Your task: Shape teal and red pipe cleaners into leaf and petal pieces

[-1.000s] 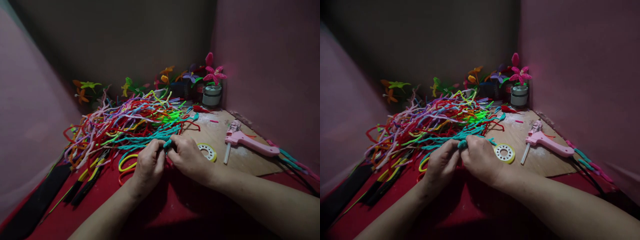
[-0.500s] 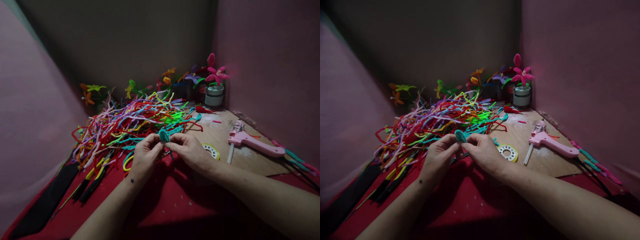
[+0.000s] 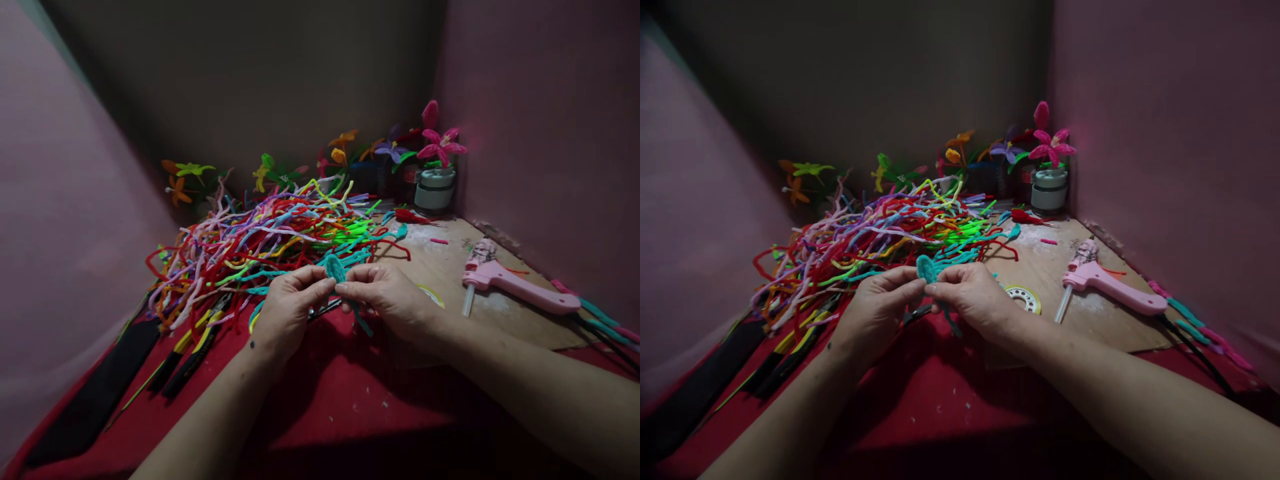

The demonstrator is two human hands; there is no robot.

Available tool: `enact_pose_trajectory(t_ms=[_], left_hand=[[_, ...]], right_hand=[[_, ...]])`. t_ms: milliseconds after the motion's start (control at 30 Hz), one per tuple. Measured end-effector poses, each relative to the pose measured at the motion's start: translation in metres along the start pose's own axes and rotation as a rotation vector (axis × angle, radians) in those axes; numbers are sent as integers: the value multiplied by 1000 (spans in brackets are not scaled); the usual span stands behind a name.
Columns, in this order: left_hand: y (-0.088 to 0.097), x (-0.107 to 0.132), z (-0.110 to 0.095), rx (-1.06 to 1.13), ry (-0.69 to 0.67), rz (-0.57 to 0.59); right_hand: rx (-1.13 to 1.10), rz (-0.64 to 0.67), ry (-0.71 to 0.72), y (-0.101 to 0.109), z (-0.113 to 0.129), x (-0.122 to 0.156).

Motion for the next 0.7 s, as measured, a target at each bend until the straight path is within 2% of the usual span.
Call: enact_pose_trajectory(t_ms=[100,200,367,433,567,700], left_hand=[[-2,-1,1,44,-4,46],[-4,0,0,-30,-13,69],[-5,2,-4,-131,-51,40],[-3,0,-3,-83,-49,51],[-1,-3,-1,183,50,170],[1,-3,-1,207,69,216]], right_hand=[[-8,-21,5,1,-2,-1],[58,-73,53,3,-1,-1],[226,-138,72,5,3,0],[213,-109,39,5,3,0],[115,32,-53,1,0,0],[2,119,-97,-1,-3,0]])
Point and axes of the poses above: each hand's wrist, its own x-axis away from the middle knuckle, its own y-axis out of the back of the hand, z = x × y, the point moved 3 cm from there along -x, towards the middle knuckle, and after that the axes turned 3 degrees about z, right-handed, at the moved point
